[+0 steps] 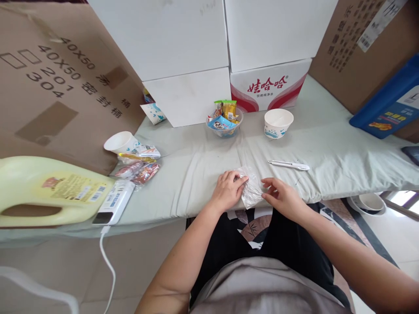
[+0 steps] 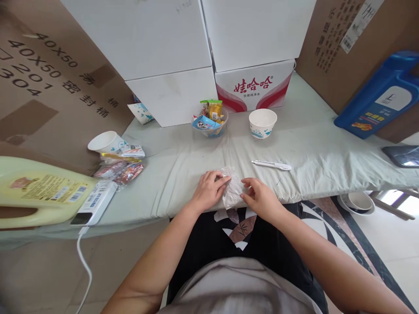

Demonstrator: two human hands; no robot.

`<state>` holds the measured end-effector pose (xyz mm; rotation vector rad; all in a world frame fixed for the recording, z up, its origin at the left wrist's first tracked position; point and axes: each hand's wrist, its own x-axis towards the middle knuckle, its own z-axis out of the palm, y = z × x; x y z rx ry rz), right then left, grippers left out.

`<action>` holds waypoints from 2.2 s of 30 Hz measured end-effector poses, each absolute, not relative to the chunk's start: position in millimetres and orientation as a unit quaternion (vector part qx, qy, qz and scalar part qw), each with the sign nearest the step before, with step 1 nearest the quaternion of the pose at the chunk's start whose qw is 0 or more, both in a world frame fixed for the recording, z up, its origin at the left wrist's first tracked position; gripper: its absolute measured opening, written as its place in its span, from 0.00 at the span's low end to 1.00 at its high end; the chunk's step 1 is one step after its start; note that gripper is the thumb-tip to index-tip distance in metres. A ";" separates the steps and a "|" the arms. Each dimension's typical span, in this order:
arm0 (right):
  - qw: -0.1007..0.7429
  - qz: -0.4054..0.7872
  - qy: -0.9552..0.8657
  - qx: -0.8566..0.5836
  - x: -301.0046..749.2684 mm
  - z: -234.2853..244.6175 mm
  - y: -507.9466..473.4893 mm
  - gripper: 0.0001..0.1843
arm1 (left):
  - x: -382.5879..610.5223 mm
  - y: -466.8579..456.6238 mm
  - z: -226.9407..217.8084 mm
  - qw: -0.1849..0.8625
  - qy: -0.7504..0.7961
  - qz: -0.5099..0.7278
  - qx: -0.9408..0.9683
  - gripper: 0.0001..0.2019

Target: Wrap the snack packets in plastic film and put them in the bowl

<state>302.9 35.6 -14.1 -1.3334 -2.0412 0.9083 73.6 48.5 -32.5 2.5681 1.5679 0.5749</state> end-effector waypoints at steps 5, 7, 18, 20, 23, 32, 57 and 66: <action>0.218 0.073 -0.919 -0.320 291.8 -16.0 26.7 0.27 | 73.8 47.8 -33.1 0.026 0.512 0.176 0.841 0.19; 0.193 0.045 -0.939 -0.280 289.2 -27.6 23.8 0.27 | 74.1 46.8 -32.4 0.024 0.508 0.174 0.843 0.19; 0.258 0.079 -0.931 -0.245 291.5 -27.8 21.0 0.14 | 70.9 42.7 -26.6 0.094 0.450 0.188 0.868 0.27; 0.236 0.106 -0.934 -0.246 287.6 -18.0 34.1 0.15 | 69.1 43.5 -28.7 0.108 0.443 0.199 0.867 0.30; 0.181 0.122 -0.932 -0.291 277.6 -8.2 60.2 0.15 | 66.5 44.5 -33.9 0.115 0.442 0.219 0.862 0.35; 0.056 0.067 -0.875 -0.477 247.4 -14.9 100.3 0.15 | 63.8 45.7 -38.9 0.105 0.453 0.267 0.844 0.39; 0.174 0.075 -0.940 -0.284 268.3 -29.9 85.9 0.12 | 69.7 45.7 -50.5 0.050 0.540 0.225 0.809 0.33; 0.231 -0.023 -0.816 -0.530 311.8 66.5 238.8 0.16 | 70.3 43.5 -41.2 0.074 0.533 0.227 0.812 0.30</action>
